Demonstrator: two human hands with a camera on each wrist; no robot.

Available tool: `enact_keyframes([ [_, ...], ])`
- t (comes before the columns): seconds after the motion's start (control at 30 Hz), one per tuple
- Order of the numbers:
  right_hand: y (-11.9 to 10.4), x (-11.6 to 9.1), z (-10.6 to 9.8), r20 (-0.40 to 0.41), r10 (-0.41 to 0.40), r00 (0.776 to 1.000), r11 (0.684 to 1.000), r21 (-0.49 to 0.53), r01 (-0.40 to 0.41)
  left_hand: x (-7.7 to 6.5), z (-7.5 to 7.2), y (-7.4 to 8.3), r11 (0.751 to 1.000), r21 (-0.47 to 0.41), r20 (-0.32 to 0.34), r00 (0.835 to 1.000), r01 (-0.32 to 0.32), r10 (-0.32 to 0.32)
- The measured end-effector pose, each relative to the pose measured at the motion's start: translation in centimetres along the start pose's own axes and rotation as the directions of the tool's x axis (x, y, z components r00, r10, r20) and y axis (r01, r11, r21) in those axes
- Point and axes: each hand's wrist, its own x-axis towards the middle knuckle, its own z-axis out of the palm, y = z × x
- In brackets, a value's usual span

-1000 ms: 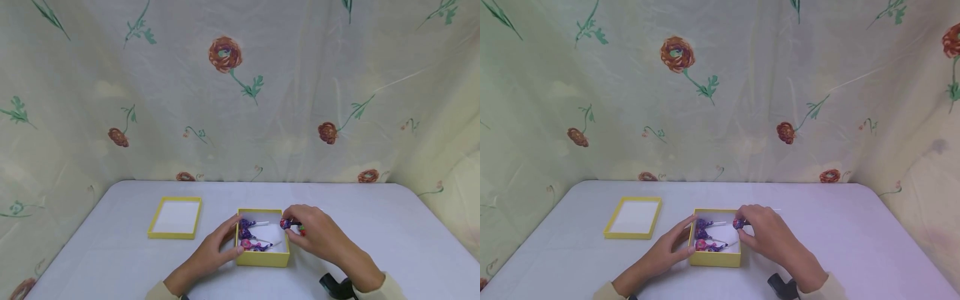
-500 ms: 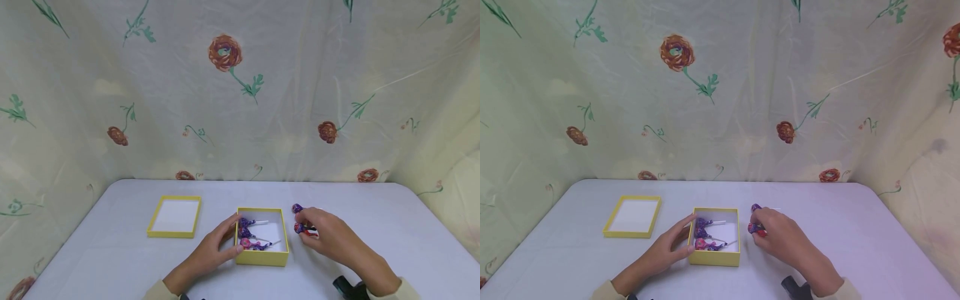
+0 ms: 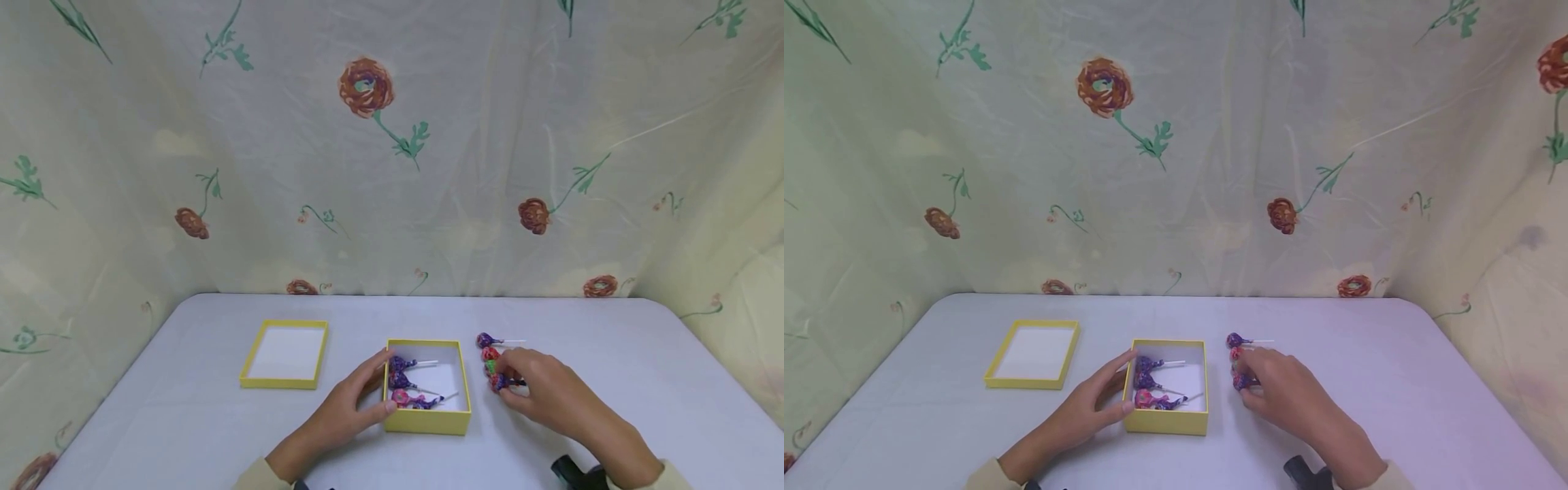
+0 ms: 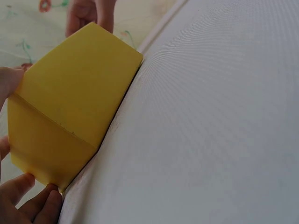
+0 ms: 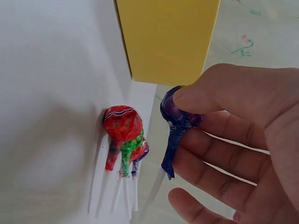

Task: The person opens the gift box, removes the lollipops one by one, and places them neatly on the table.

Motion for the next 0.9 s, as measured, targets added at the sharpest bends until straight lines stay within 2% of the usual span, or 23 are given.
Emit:
enact_keyframes([
  [0.1,0.2,0.0,0.1,0.024,0.019,1.0,1.0,0.0,-0.019,0.0,0.0,0.2,1.0,-0.002,-0.004,1.0,0.008,-0.008],
  [0.23,0.4,0.0,0.2,0.05,0.024,0.998,1.0,-0.009,-0.024,-0.3,-0.2,2.1,1.0,-0.014,-0.001,1.0,0.019,-0.019],
  [0.3,0.4,0.0,0.2,0.064,0.038,0.997,0.999,-0.007,-0.037,-0.3,-0.2,2.3,1.0,-0.018,-0.002,1.0,0.026,-0.026],
  [0.5,0.7,0.0,0.5,0.078,0.041,0.996,0.999,0.009,-0.042,0.0,0.1,0.0,1.0,0.002,-0.004,1.0,0.004,-0.004],
  [0.67,0.8,-0.1,0.7,0.079,0.026,0.997,1.0,0.01,-0.027,0.1,0.0,-0.1,1.0,-0.002,0.003,1.0,-0.01,0.01],
  [0.9,0.9,0.1,1.1,0.122,0.046,0.992,0.999,-0.002,-0.046,0.0,0.1,0.5,1.0,0.001,-0.007,1.0,0.012,-0.012],
])
